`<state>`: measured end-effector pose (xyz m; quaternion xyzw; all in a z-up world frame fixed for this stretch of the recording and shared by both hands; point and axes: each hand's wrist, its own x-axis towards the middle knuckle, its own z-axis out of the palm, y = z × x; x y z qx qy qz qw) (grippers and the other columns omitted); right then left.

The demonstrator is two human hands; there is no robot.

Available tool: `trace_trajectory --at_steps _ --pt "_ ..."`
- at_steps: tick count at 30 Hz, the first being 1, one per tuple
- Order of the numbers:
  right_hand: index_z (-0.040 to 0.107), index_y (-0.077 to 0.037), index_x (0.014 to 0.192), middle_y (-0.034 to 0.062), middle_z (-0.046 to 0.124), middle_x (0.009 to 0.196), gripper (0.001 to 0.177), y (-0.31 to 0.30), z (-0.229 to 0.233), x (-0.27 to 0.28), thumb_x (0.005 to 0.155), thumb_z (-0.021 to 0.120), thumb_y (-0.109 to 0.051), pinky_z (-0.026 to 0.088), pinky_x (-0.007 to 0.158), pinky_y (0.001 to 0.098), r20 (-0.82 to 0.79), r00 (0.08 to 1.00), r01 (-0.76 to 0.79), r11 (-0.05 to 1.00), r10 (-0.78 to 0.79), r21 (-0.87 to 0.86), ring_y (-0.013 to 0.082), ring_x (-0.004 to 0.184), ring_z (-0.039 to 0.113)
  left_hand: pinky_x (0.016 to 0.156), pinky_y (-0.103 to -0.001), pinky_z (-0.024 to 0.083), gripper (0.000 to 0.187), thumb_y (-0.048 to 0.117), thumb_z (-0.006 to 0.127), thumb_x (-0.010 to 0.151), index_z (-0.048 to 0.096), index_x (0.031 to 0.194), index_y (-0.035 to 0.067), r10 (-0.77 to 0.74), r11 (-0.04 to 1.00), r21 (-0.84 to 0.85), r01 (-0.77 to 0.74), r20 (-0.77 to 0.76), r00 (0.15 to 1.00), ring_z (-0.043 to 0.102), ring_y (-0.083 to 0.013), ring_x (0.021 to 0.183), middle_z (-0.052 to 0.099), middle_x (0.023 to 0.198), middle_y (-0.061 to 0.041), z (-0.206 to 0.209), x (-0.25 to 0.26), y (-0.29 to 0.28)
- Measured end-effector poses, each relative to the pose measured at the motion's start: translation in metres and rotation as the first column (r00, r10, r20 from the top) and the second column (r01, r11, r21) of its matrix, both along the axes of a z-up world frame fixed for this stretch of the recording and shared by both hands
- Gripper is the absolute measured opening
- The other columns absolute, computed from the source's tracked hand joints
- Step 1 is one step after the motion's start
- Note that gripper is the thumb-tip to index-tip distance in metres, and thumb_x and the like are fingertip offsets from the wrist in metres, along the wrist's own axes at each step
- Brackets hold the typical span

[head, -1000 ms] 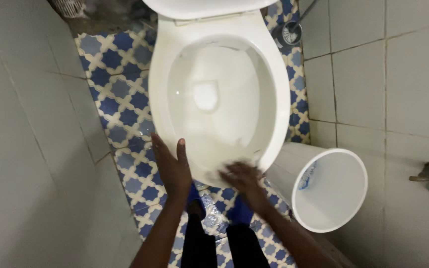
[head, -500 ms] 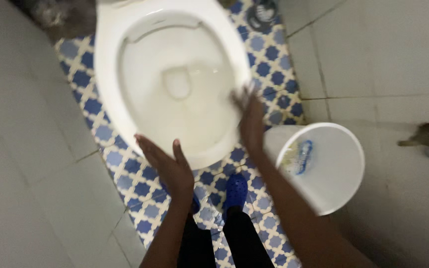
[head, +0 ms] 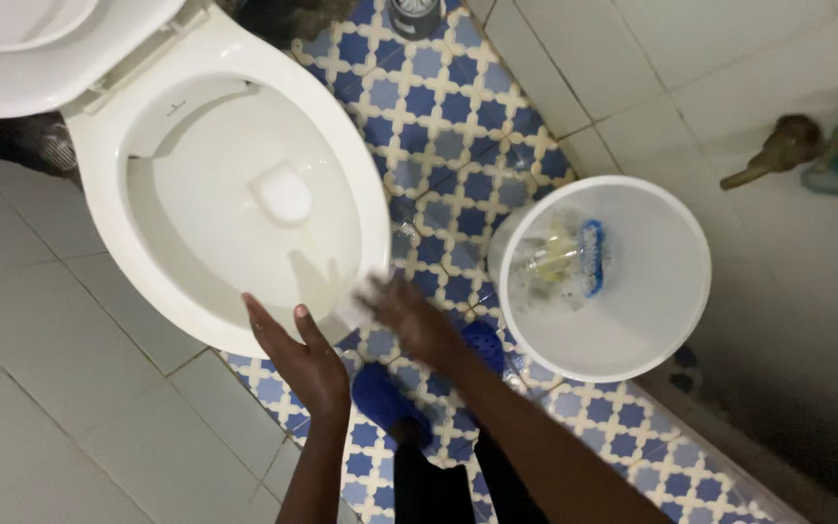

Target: The person cleans a toilet bowl using a yellow sponge and a blue scrubbing brush, repeatedly dipping them into a white bucket of water and scrubbing the interior surfaces. They then wipe the rim and seat with a cloth and finish by scrubbing the bowl with a long-handled toilet brush.

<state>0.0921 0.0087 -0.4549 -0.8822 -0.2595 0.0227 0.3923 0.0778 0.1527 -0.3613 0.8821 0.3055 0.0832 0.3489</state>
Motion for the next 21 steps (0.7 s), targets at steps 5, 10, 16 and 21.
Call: trace_trajectory --at_steps 5,10,16,21 --pt "0.055 -0.022 0.147 0.0171 0.048 0.156 0.067 0.003 -0.003 0.034 0.091 0.051 0.013 0.054 0.103 0.0389 -0.243 0.951 0.243 0.949 -0.192 0.200 0.0380 0.140 0.050 0.124 -0.057 0.028 0.064 0.038 0.037 0.112 0.021 0.164 0.005 -0.272 0.961 -0.047 0.273 0.016 0.962 0.027 -0.0418 0.156 0.027 0.169 -0.022 -0.011 -0.016 -0.031" --pt "0.068 -0.014 0.131 0.0133 0.063 0.141 0.042 -0.063 -0.001 -0.025 0.095 0.056 0.005 0.049 0.113 0.0424 -0.284 0.904 0.366 0.921 -0.319 0.132 0.0300 0.132 0.059 0.121 -0.054 0.037 0.058 0.035 0.037 0.111 0.028 0.162 0.007 -0.495 0.848 -0.171 0.501 0.079 0.865 0.037 -0.0406 0.152 0.036 0.166 -0.022 -0.033 -0.029 -0.091" --pt "0.046 0.000 0.150 0.0214 0.059 0.116 0.053 -0.255 -0.095 -0.099 0.099 0.059 -0.004 0.054 0.058 0.0306 -0.207 0.402 0.861 0.445 -0.892 -0.245 0.0208 0.078 0.063 0.118 -0.054 0.036 0.054 0.036 0.041 0.111 0.044 0.154 0.005 -0.601 0.773 -0.207 0.599 0.061 0.797 0.038 -0.0431 0.149 0.043 0.158 -0.024 -0.038 -0.040 -0.161" --pt "0.047 -0.004 0.146 0.0155 0.063 0.120 0.053 -0.327 -0.168 -0.088 0.094 0.060 -0.003 0.053 0.054 0.0332 -0.831 0.028 0.998 0.066 -0.556 -0.011 0.0212 0.080 0.064 0.111 -0.048 0.044 0.044 0.030 0.048 0.107 0.052 0.146 0.009 -0.650 0.709 -0.395 0.584 -0.047 0.758 0.056 -0.0361 0.135 0.058 0.145 -0.019 -0.053 -0.026 -0.203"
